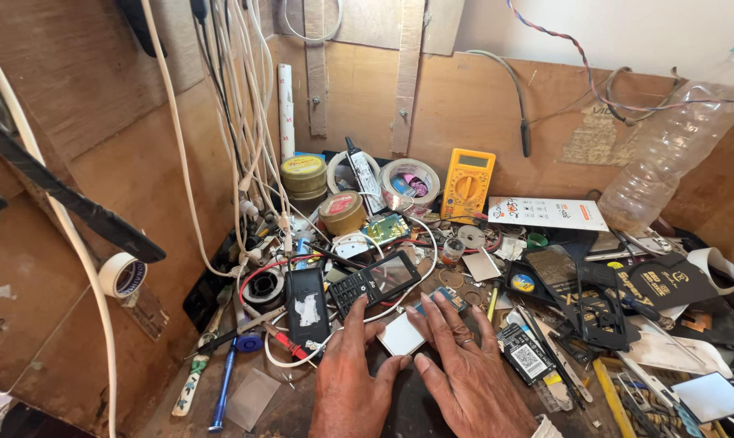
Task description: The person handles a small white rectangular electronic component on a cluttered workbench, repeatedly peeling and reapplying a white backing sheet and a small circular piece. They turn the component over and press the pieces into place while working among wires, tools, and other electronic parts.
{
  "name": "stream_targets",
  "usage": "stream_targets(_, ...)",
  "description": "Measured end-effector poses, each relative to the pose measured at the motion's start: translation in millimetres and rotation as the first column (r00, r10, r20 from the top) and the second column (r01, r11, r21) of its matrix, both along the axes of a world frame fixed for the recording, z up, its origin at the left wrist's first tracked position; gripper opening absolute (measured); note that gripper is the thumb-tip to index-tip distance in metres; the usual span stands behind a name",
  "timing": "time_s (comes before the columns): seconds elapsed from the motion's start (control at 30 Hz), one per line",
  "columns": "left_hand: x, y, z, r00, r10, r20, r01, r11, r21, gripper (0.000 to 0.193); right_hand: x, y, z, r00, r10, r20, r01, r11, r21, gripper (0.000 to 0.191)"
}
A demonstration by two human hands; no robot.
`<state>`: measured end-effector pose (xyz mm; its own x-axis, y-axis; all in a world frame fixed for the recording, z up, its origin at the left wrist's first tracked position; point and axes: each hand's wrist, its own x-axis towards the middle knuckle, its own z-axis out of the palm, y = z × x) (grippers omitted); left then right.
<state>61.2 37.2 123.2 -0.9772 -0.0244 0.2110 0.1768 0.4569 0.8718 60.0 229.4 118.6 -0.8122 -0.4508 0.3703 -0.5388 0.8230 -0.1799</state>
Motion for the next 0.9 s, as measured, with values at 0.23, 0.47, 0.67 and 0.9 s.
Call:
stream_targets(0.23,2,4,-1,1.000,0.014,-0.015,-0.013,0.999,0.049,0.101,1,2,0,1.000,0.018,-0.006,-0.018,1.000,0.001,0.065)
stream_targets(0.47,2,3,-5,0.998,0.009,-0.062,-0.007,1.000,0.028,0.099,1,0,0,1.000,0.019,-0.013,-0.019,1.000,0.001,0.067)
stream_targets(0.67,2,2,-12,0.986,-0.021,-0.167,0.020,1.000,-0.011,0.091,1,1,0,1.000,0.024,-0.007,-0.024,1.000,0.005,0.067)
stream_targets(0.9,-1,5,-19,0.948,-0.070,-0.311,0.015,0.984,-0.176,0.034,-1,1,-3,0.999,0.021,-0.039,-0.020,1.000,0.015,0.066)
